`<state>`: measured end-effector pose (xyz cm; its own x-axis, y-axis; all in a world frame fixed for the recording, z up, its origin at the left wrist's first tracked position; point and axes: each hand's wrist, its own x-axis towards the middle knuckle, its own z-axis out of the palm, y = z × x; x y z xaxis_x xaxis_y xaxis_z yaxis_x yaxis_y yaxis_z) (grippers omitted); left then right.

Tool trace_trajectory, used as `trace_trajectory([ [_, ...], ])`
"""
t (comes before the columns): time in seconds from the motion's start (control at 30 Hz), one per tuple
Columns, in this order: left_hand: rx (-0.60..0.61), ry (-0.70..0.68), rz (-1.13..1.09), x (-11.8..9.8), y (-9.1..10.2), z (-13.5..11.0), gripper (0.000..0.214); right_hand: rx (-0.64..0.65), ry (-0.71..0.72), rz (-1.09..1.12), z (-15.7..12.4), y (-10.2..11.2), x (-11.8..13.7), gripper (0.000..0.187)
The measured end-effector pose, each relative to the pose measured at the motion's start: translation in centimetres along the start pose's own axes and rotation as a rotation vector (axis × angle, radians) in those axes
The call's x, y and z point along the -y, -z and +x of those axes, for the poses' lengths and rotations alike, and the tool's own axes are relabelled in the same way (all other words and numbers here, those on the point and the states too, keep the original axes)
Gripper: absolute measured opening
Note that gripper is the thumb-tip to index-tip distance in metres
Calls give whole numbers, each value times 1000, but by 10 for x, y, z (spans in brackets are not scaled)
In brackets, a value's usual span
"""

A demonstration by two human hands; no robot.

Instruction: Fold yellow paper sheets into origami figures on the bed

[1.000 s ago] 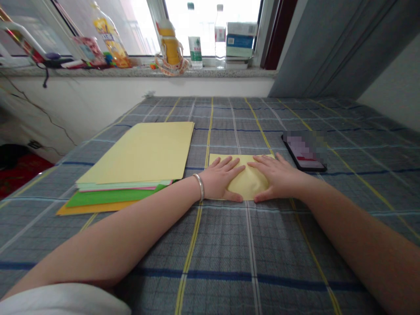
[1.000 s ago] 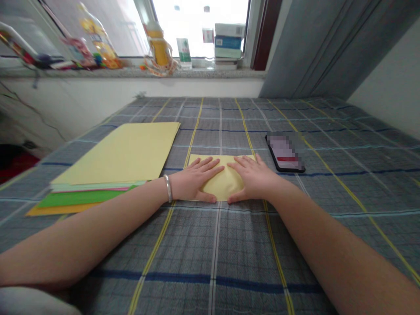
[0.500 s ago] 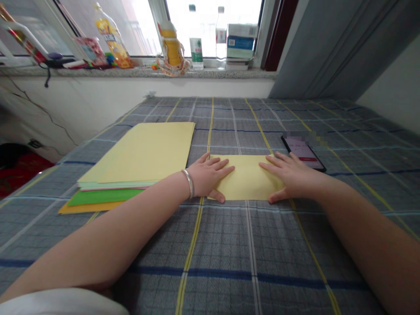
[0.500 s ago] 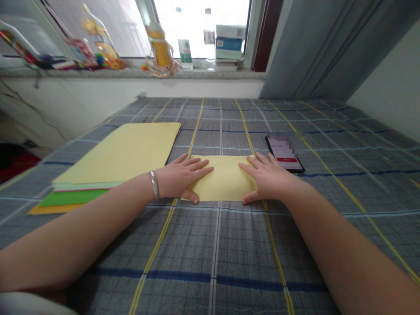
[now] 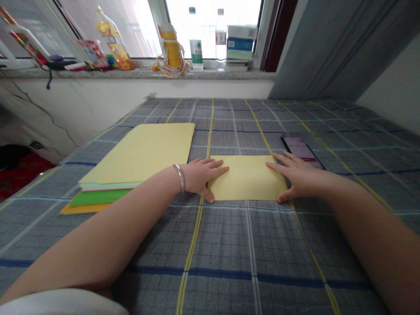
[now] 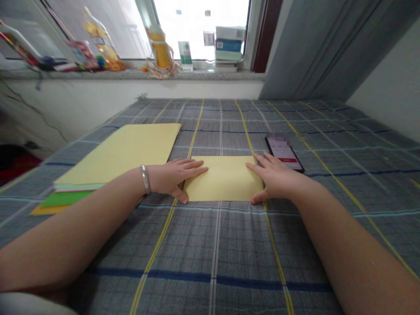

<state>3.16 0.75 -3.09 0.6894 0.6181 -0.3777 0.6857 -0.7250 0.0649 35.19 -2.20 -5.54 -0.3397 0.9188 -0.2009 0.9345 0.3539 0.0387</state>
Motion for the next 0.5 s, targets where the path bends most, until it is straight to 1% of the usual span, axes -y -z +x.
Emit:
trace_trajectory([
  [0.1,-6,-3,-15,3,-2,2,114,-23,25,-1,0,-3,-2,112],
  [0.2,12,27,-2,4,-2,1,115,-39,16,-10,-1,-6,-6,111],
  [0.3,35,64,2,4,-1,0,117,-29,-18,-13,-1,-9,-12,115],
  [0.5,78,63,11,8,0,-3,119,7,-55,-30,-2,-8,-21,115],
])
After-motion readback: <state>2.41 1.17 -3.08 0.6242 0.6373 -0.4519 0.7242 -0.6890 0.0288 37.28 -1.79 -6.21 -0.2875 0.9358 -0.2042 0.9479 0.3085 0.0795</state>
